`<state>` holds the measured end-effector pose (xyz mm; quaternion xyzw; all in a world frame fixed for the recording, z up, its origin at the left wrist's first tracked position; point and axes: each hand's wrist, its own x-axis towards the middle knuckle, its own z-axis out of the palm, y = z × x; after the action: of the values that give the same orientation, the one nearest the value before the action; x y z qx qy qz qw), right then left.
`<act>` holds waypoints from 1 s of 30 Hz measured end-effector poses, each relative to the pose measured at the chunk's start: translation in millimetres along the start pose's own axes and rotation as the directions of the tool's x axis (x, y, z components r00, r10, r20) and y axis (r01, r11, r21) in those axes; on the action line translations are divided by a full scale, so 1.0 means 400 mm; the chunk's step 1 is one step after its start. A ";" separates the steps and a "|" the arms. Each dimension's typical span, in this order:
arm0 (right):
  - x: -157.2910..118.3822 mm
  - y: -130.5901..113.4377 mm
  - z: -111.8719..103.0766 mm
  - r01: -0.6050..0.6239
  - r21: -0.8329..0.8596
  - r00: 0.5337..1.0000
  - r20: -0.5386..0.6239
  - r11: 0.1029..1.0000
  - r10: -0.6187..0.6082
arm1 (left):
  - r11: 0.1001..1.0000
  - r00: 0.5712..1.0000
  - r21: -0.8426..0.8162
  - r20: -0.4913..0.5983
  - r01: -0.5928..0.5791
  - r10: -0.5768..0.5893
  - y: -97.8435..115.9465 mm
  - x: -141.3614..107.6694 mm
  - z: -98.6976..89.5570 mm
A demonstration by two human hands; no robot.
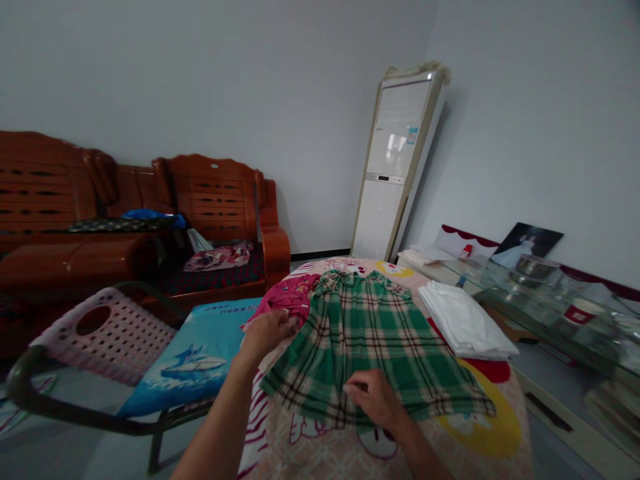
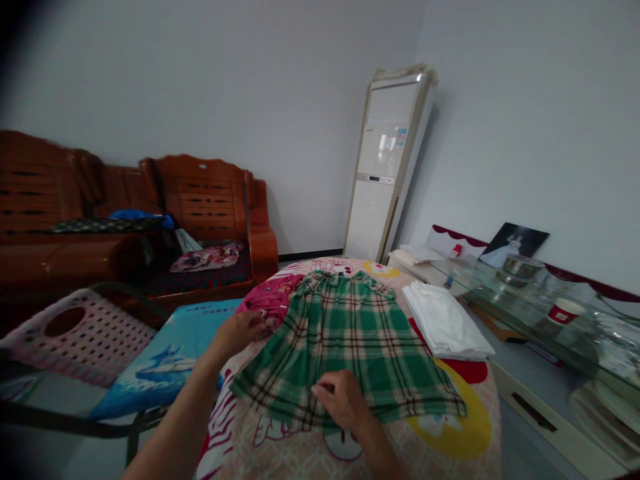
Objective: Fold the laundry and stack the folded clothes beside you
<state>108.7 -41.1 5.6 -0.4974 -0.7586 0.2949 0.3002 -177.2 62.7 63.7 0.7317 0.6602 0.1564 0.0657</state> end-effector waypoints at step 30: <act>0.025 0.145 -0.005 0.032 -0.280 0.903 -0.404 0.960 -0.148 | 0.947 0.930 -0.023 -0.182 0.322 -0.320 -0.042 0.190 0.095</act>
<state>140.3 -12.1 -34.6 -0.5492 -0.7309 0.0618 0.4006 -175.2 143.8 33.7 0.5967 0.7746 0.2080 0.0267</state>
